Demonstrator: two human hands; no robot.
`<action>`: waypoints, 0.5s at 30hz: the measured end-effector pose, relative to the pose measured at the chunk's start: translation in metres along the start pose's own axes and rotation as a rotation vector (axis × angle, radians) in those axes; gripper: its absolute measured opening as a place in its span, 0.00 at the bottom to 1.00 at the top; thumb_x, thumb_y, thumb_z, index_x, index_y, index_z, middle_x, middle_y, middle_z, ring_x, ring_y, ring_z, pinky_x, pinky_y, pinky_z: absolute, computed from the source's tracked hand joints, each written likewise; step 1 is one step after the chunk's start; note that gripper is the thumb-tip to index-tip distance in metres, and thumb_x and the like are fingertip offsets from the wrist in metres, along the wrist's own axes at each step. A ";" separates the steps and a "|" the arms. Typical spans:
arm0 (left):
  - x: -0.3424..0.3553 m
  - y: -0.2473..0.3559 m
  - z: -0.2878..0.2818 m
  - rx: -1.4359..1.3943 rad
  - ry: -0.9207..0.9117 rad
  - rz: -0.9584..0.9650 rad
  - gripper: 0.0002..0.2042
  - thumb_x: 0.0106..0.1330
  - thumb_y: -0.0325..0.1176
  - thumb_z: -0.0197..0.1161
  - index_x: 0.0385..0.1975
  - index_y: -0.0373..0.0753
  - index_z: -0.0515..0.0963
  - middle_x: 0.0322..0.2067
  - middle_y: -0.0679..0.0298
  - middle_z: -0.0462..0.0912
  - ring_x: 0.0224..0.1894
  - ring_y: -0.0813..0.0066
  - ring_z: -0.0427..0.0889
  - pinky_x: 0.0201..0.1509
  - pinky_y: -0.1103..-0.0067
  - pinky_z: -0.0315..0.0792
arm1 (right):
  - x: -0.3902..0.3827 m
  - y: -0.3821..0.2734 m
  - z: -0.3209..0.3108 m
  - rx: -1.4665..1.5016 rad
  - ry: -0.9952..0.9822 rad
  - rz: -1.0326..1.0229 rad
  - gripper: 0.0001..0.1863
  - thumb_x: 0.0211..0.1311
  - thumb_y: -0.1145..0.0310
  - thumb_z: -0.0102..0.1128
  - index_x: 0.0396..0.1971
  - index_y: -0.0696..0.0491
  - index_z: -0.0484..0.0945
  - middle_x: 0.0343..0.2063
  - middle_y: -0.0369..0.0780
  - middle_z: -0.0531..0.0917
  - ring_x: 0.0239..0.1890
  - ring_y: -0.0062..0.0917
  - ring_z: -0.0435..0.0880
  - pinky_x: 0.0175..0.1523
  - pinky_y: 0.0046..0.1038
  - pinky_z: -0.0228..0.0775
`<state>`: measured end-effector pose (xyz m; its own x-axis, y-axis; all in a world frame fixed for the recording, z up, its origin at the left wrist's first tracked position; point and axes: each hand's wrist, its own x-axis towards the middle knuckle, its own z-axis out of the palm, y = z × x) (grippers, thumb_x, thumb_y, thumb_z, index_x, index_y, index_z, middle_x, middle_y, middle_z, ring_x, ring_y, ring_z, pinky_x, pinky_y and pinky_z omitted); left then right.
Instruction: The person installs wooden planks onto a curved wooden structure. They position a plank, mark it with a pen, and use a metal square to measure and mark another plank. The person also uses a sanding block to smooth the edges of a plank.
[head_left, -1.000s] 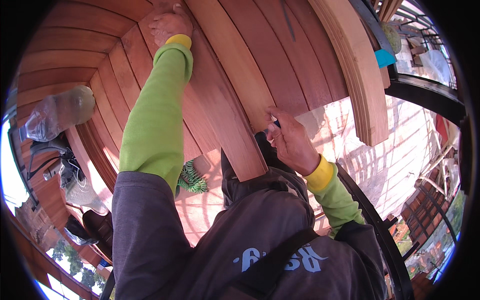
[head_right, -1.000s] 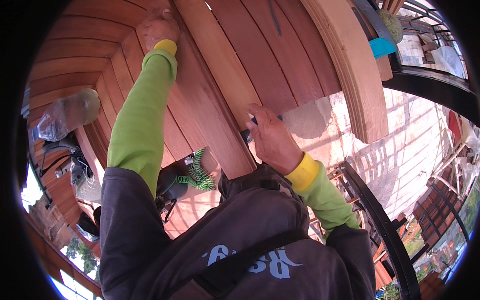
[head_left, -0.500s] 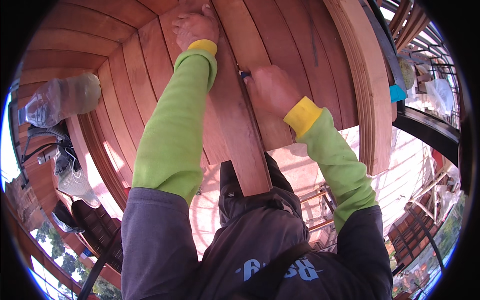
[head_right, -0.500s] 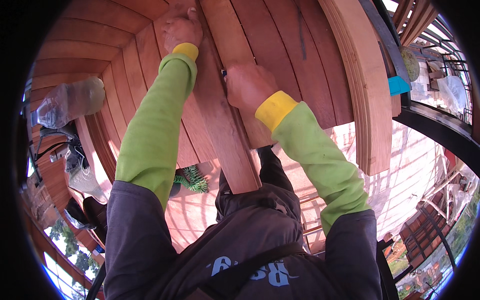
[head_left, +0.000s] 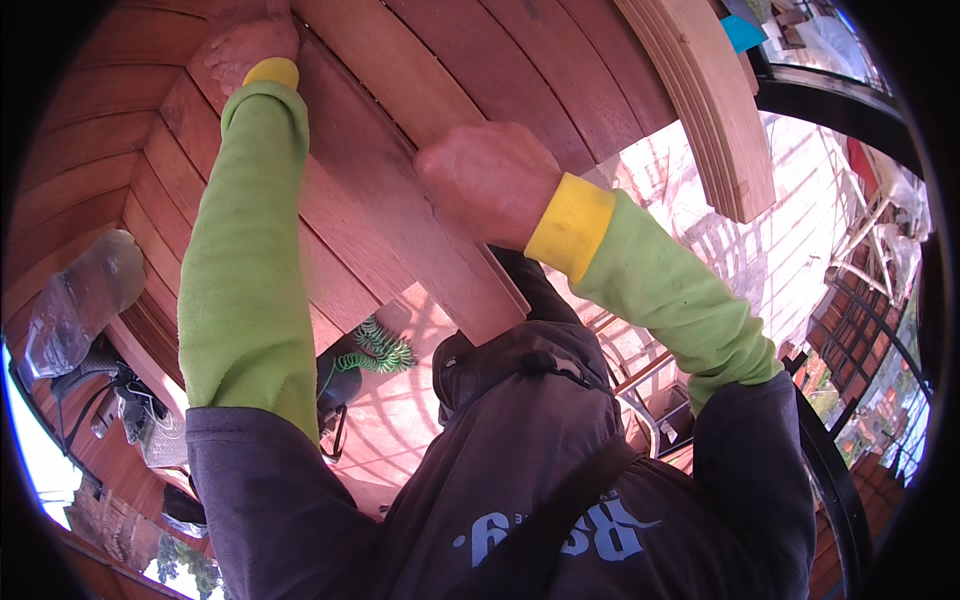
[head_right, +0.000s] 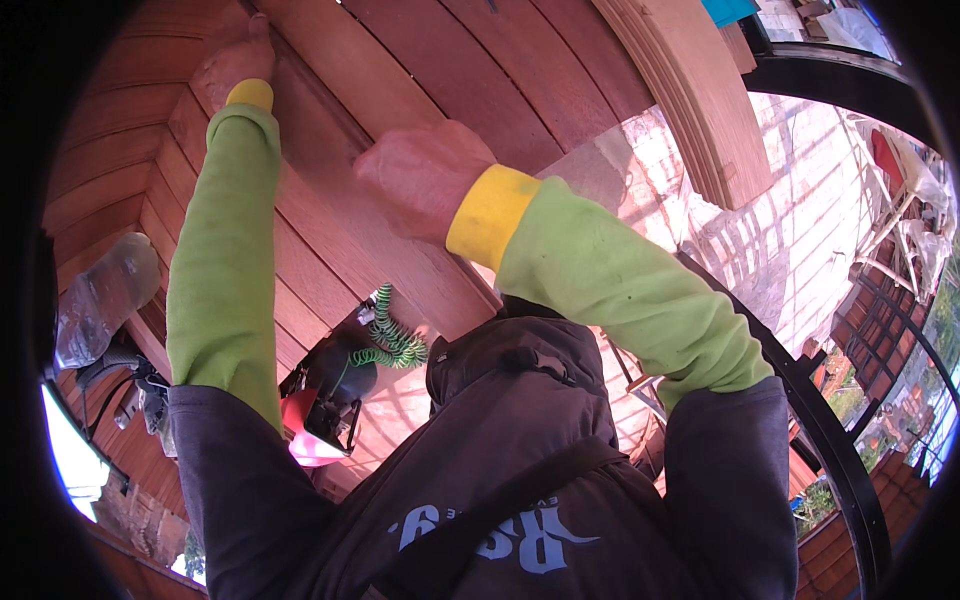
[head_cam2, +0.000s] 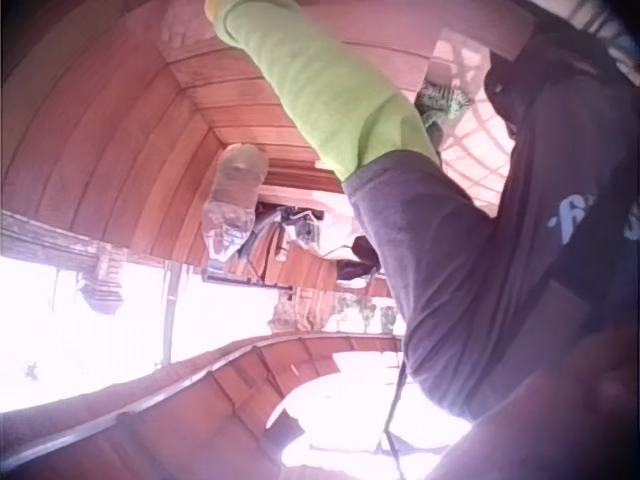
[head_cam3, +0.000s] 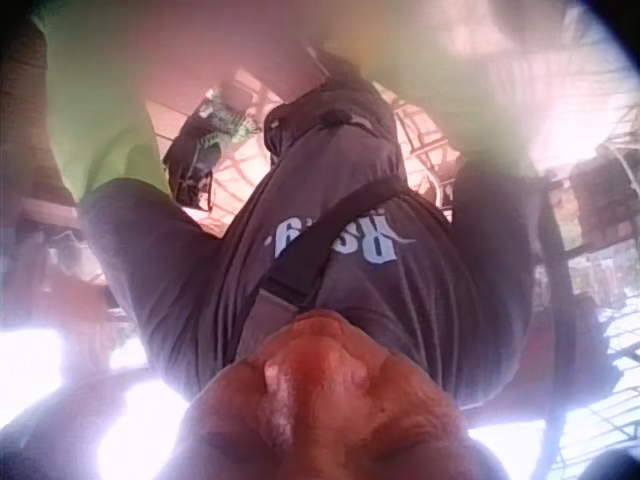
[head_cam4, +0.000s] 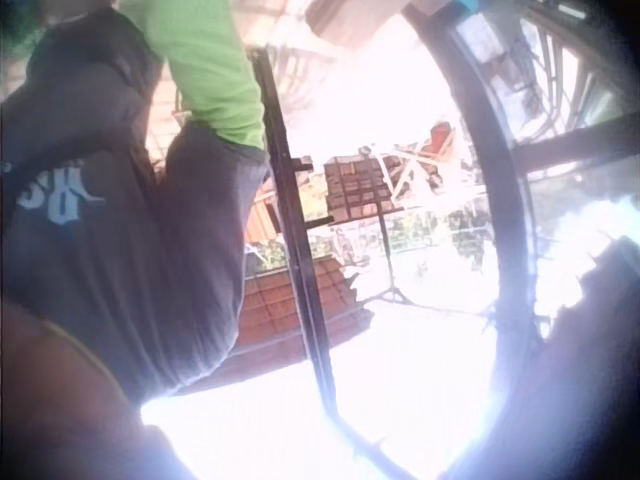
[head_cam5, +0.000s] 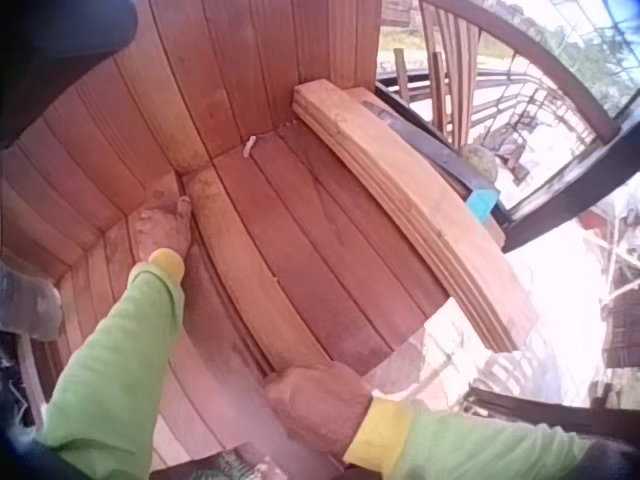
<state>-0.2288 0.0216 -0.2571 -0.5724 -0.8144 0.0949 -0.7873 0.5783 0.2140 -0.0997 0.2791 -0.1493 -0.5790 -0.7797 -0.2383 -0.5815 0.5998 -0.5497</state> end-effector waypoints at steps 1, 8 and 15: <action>0.005 -0.010 -0.005 -0.012 -0.047 -0.059 0.52 0.54 0.69 0.50 0.59 0.18 0.53 0.56 0.40 0.64 0.60 0.47 0.65 0.60 0.60 0.62 | -0.028 -0.006 0.005 0.064 -0.069 0.001 0.07 0.38 0.74 0.57 0.22 0.57 0.75 0.18 0.48 0.79 0.27 0.45 0.80 0.30 0.42 0.73; 0.014 -0.007 0.003 -0.056 -0.103 0.064 0.56 0.51 0.72 0.48 0.60 0.15 0.50 0.61 0.37 0.58 0.63 0.48 0.62 0.64 0.66 0.59 | -0.223 -0.025 0.050 0.215 -0.369 0.409 0.12 0.44 0.73 0.56 0.32 0.58 0.74 0.20 0.46 0.80 0.25 0.44 0.81 0.31 0.41 0.73; 0.007 -0.007 -0.004 -0.016 -0.013 0.102 0.49 0.55 0.68 0.46 0.56 0.19 0.62 0.58 0.40 0.66 0.60 0.48 0.67 0.63 0.66 0.61 | -0.174 -0.021 0.048 0.266 0.204 0.353 0.15 0.52 0.77 0.58 0.42 0.56 0.73 0.22 0.44 0.78 0.23 0.42 0.77 0.29 0.38 0.70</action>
<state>-0.2259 0.0118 -0.2540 -0.6527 -0.7504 0.1042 -0.7208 0.6574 0.2197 0.0405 0.3932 -0.1353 -0.8302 -0.4700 -0.2999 -0.1788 0.7339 -0.6553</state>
